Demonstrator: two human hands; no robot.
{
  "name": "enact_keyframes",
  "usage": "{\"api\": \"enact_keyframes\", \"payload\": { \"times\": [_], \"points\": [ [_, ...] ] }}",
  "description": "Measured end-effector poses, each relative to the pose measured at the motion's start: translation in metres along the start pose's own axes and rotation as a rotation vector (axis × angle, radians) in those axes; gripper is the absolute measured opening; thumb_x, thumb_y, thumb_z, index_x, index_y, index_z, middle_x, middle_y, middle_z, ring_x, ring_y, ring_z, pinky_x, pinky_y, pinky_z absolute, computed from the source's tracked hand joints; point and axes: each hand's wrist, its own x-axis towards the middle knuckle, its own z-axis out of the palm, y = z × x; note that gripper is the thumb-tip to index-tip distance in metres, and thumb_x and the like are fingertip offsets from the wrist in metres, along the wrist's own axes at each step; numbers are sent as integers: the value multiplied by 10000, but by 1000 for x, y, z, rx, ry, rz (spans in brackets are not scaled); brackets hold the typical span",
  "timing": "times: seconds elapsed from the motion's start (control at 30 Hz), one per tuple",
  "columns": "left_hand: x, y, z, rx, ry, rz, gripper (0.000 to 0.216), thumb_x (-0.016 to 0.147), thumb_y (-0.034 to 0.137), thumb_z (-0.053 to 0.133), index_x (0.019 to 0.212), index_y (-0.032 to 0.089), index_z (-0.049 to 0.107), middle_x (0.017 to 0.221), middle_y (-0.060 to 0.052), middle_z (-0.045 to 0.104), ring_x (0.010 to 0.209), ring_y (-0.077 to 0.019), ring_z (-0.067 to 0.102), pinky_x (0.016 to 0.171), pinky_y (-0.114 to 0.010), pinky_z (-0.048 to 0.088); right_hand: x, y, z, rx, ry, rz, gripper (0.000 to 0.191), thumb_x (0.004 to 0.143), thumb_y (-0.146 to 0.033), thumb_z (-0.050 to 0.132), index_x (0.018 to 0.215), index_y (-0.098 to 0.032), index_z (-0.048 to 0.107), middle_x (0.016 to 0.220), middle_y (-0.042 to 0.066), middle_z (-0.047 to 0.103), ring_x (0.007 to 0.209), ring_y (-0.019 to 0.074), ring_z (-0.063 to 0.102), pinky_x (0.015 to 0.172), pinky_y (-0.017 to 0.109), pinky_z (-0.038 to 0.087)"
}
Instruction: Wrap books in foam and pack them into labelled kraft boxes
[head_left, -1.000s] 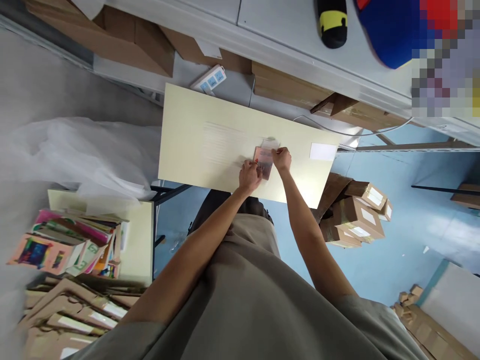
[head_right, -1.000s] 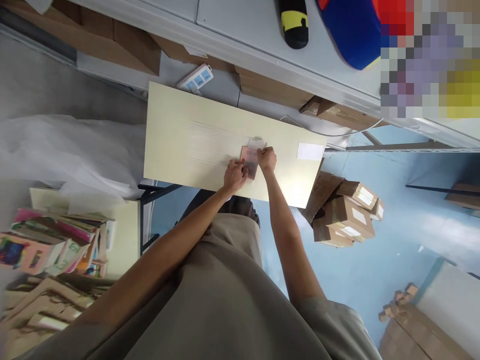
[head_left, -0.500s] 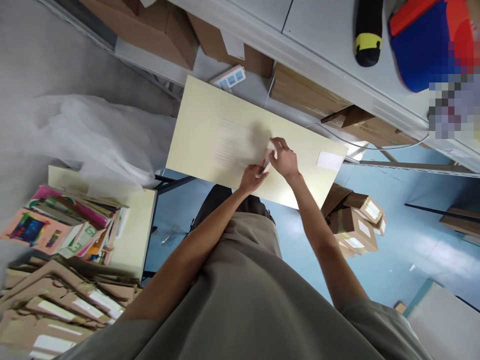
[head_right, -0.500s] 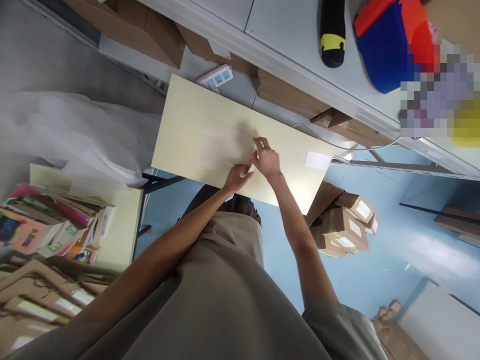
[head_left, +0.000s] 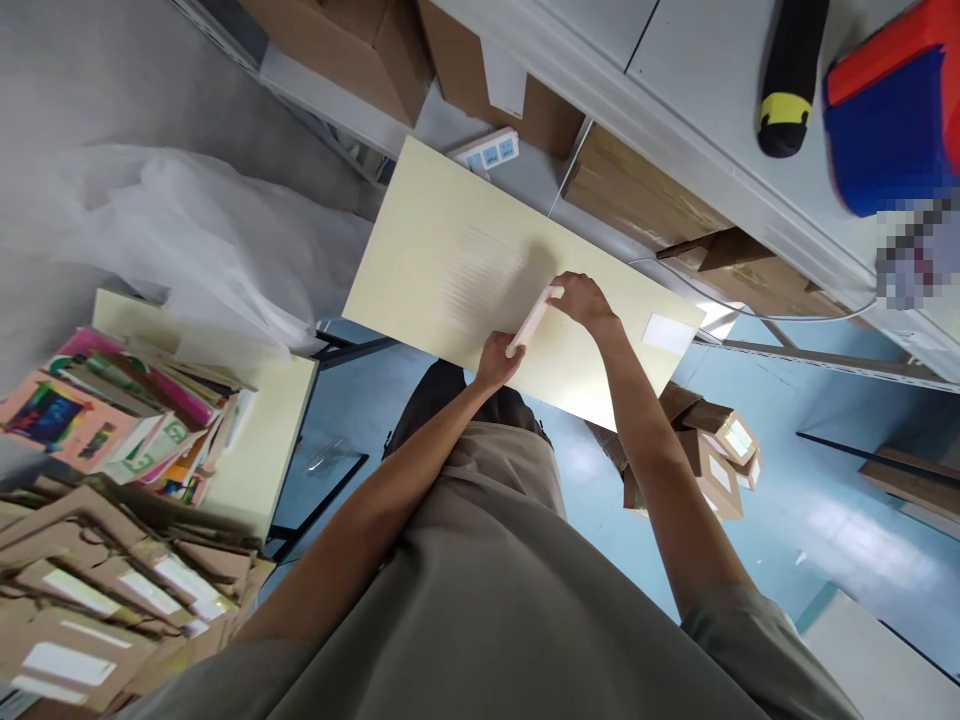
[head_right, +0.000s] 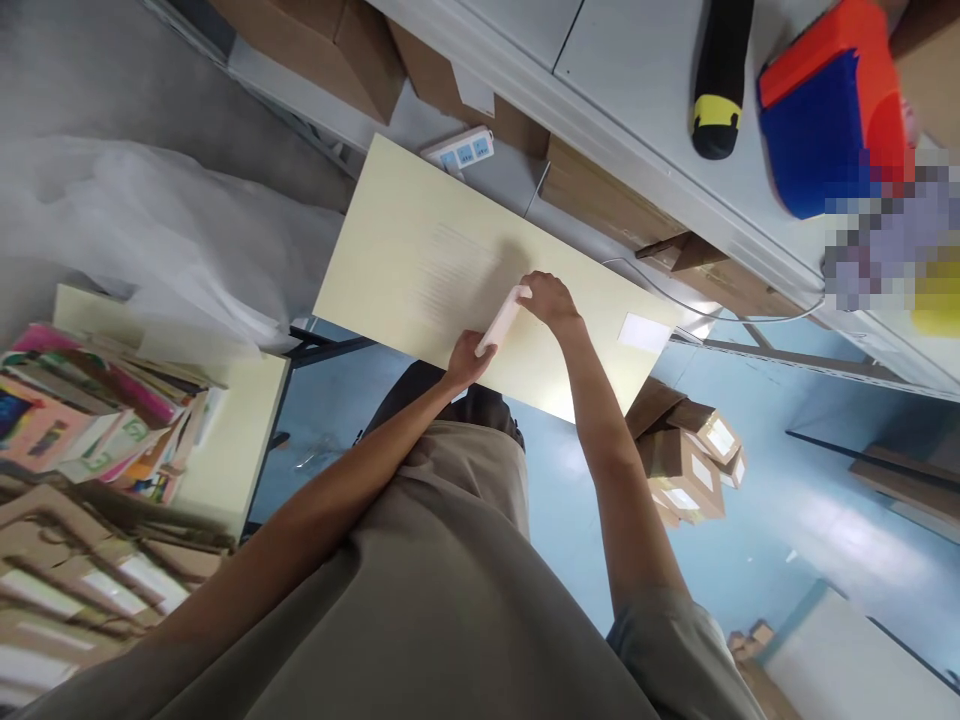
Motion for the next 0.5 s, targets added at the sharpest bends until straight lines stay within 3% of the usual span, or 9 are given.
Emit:
{"api": "enact_keyframes", "payload": {
  "times": [0.2,0.4,0.5],
  "points": [
    [-4,-9,-3,59,-83,-245,394,1097,463,525,995,173,771,965,-151,802,1034,-324,773,966,-414,594,28,-4,31,140,107,48,232,1065,-309,665,1169,-163,812,1211,166,796,1129,331,718,1085,483,551],
    [-6,-7,-15,113,-191,-237,311,1053,386,551,990,204,795,1079,-137,839,1064,-321,775,973,-438,609,33,-16,65,255,222,152,232,1069,-249,602,1185,-166,784,1263,178,766,1198,312,703,1125,506,557],
    [-4,-1,-28,137,-159,-224,323,1062,413,565,1008,190,792,1093,-156,819,1072,-339,764,1014,-479,605,24,-23,73,269,271,148,320,1077,-263,551,1306,-148,743,1349,202,738,1293,326,666,1138,539,574]
  ]
}}
